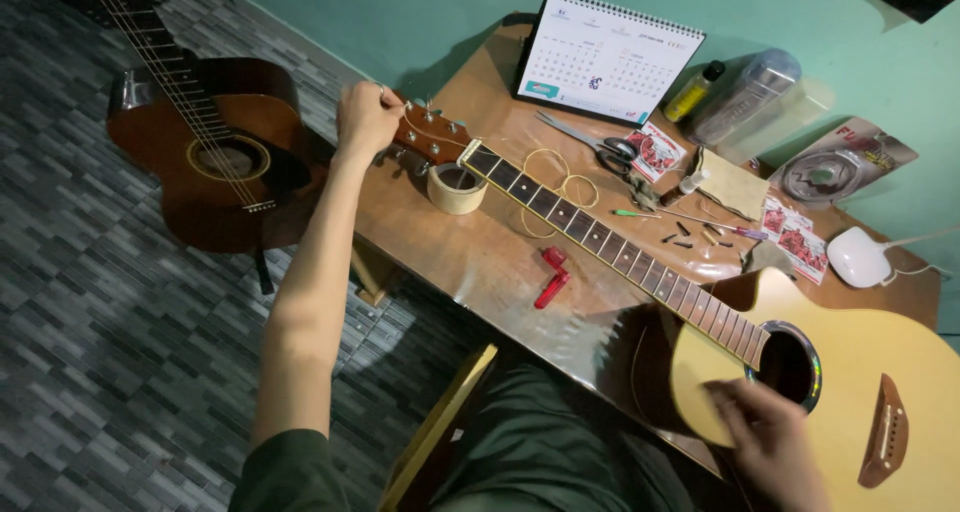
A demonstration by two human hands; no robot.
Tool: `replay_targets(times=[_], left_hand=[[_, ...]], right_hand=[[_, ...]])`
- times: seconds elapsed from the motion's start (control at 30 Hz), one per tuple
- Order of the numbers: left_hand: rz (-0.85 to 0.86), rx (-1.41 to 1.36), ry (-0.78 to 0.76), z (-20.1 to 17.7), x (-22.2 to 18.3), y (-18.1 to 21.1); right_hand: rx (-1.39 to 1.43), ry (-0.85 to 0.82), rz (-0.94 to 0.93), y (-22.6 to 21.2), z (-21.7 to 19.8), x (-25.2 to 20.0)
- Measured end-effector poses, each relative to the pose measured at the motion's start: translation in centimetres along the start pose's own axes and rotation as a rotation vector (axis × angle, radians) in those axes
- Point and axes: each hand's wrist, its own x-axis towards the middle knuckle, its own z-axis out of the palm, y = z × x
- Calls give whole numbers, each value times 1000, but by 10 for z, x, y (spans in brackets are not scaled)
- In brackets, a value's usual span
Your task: Restringing an acoustic guitar by coiling the string and threading it through the tuning peg on the headstock.
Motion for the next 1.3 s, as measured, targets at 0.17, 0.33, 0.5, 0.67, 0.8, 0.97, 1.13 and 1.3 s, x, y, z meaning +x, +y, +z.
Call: replay_targets(times=[0.17,0.33,0.5,0.67,0.8,0.97,1.13,1.3], left_hand=[[20,10,43,14,0,-15],[-82,-1,-9,3,3,-6],[-129,405,-72,16,25,-2],[31,537,-71,27,46,-18],[132,298,-66,22,52,-28],[155,84,-147,9,25,13],[141,201,-228,-8,-2,11],[-135,12,44,-11,0,7]], right_hand=[[87,-488,-201,-54,26,-9],[318,-885,-698,-119,24,-4],[275,-799,-636,-125,33,-3],[243,-816,-545,-115,44,-10],[290,-815,-514,-118,47,-12],[240,-797,-467,-107,58,-16],[258,-770,-407,-102,59,-18],[220,-750,-363,-100,57,-19]])
